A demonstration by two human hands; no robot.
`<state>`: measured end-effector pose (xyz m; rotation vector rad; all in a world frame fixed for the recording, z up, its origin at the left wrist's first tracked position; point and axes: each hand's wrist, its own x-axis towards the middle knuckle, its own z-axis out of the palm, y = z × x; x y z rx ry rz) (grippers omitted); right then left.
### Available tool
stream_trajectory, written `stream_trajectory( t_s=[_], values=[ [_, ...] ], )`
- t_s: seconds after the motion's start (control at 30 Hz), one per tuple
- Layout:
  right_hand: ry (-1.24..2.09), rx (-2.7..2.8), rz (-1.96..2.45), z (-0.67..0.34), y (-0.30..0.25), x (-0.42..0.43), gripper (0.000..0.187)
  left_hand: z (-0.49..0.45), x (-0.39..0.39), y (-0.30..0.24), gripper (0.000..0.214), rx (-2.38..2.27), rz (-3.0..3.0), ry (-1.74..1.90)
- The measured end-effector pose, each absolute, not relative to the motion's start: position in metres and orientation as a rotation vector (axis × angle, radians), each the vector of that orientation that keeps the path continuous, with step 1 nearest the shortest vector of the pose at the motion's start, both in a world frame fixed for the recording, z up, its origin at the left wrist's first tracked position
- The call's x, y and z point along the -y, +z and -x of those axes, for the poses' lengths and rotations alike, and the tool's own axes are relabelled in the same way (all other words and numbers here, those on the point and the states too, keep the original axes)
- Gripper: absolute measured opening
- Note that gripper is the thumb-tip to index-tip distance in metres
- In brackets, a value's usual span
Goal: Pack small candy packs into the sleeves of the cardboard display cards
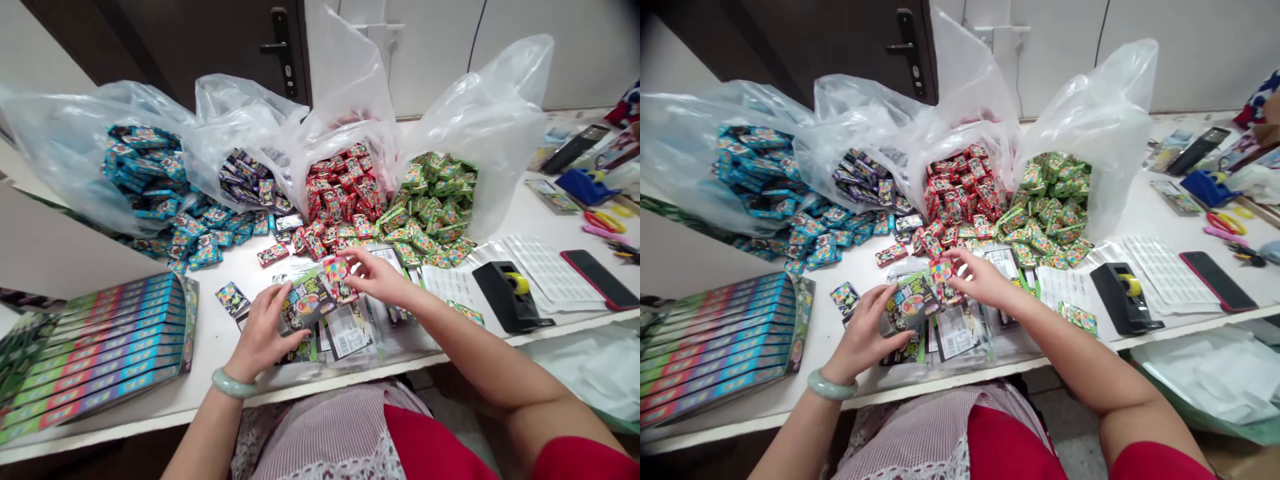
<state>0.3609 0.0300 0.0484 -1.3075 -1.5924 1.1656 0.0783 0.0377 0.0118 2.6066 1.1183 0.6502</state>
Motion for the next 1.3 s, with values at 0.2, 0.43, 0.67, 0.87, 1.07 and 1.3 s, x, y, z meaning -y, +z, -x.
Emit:
stream_trajectory(
  t_s=[0.2,0.43,0.67,0.87,1.07,1.3],
  values=[
    [1.116,1.884,1.361,-0.347,0.051,-0.032,0.049,-0.078,-0.035,0.01,0.088,-1.073,-2.622,0.657],
    [0.881,1.761,1.384,-0.321,0.033,-0.033,0.021,-0.072,-0.035,0.011,0.087,-1.176,-2.571,0.715],
    [1.053,2.026,1.158,-0.316,0.035,-0.034,0.029,-0.056,-0.021,0.014,0.091,-1.132,-2.481,0.731],
    [0.909,1.982,1.228,-0.253,0.027,-0.094,0.018,-0.004,0.013,0.027,0.092,-1.215,-2.319,0.681],
    [0.789,2.651,1.242,-0.136,0.0,-0.152,0.055,0.026,0.043,0.025,0.095,-1.324,-2.248,0.635],
    [0.93,2.574,1.307,-0.108,-0.021,-0.176,0.063,0.044,0.045,0.018,0.091,-1.413,-2.214,0.662]
  ],
)
